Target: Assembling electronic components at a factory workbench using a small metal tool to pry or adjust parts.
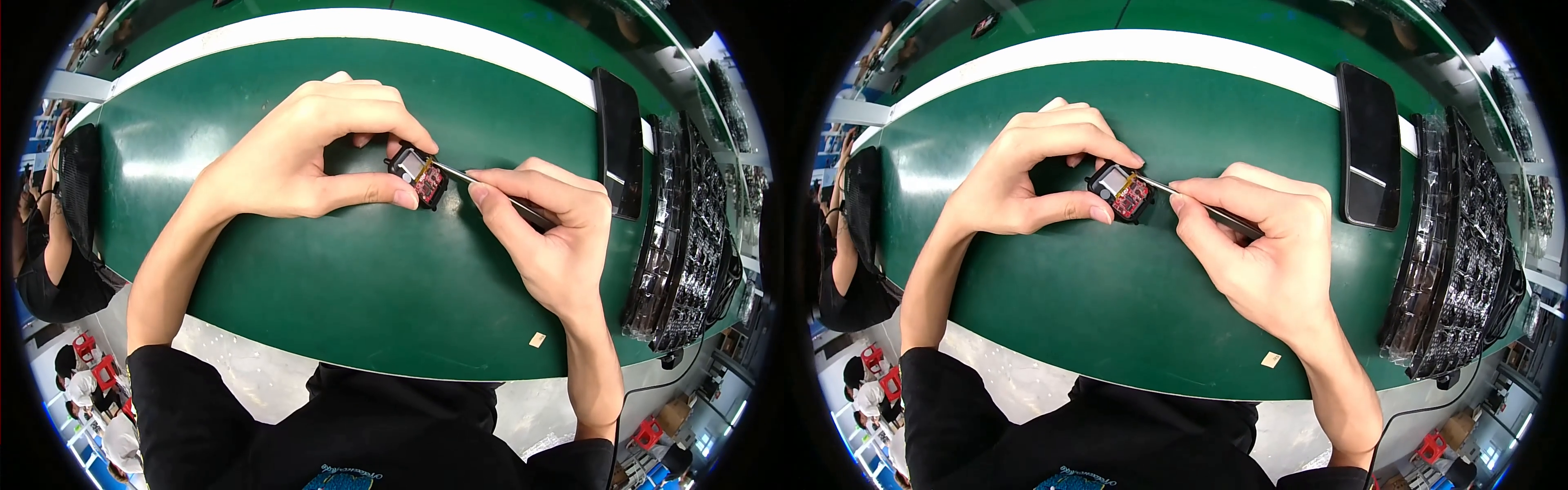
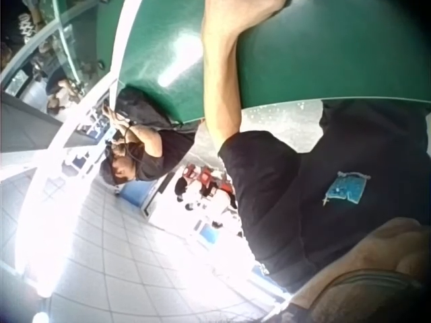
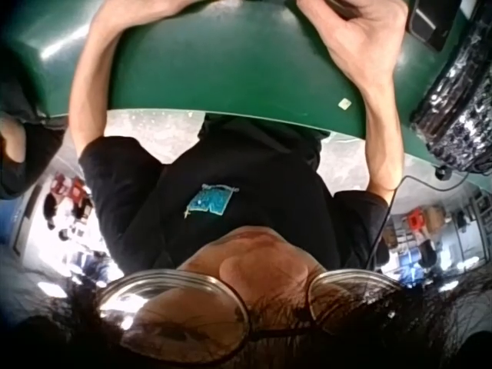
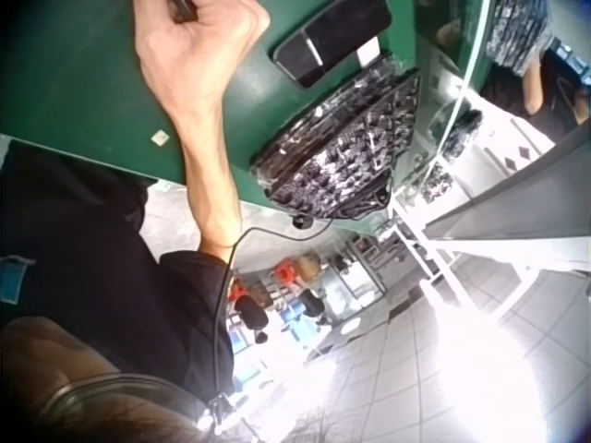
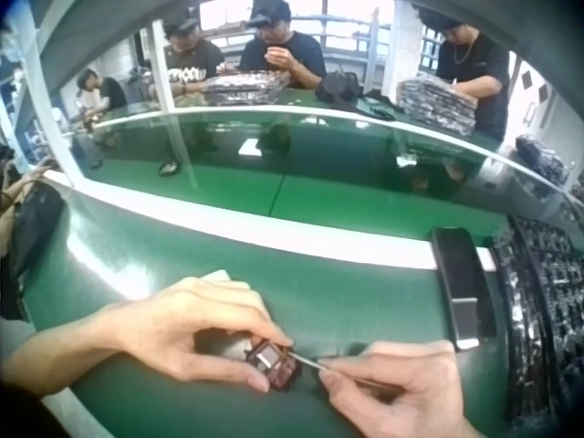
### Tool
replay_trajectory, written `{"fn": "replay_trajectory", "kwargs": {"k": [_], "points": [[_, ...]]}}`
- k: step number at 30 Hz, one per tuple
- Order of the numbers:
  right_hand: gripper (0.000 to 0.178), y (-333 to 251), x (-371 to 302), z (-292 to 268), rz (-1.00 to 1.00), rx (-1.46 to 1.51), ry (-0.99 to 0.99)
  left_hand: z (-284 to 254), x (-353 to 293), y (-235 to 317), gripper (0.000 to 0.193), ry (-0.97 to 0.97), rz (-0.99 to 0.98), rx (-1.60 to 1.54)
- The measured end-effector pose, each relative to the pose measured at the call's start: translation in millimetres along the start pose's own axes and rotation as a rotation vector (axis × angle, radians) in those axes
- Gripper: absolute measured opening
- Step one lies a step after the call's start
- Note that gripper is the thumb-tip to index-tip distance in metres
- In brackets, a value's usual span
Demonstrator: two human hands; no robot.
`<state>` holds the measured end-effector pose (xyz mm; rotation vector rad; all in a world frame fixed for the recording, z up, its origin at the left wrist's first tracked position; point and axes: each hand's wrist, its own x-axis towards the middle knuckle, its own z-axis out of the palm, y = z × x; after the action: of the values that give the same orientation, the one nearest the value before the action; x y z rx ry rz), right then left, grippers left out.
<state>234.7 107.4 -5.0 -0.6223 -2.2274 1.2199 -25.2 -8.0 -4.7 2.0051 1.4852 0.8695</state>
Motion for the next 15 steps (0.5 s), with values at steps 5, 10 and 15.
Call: {"fn": "replay_trajectory", "kwargs": {"k": [5, 10, 15], "points": [[0.011, -0.9, -1.0, 0.8, 0.007, -0.006, 0.003, 0.1, 0.4, -0.4, 0.049, 0.013, 0.023, 0.002], [0.011, 4.0, -1.0, 1.5, -0.01, 0.007, 0.008, -0.2, 1.5, -0.9, 0.048, 0.001, 0.02, 0.008], [0.011, -0.3, -3.1, 0.0, -0.053, -0.024, 0.004, -1.0, 1.0, 4.9, 0.048, -0.006, -0.007, 0.018]]}}
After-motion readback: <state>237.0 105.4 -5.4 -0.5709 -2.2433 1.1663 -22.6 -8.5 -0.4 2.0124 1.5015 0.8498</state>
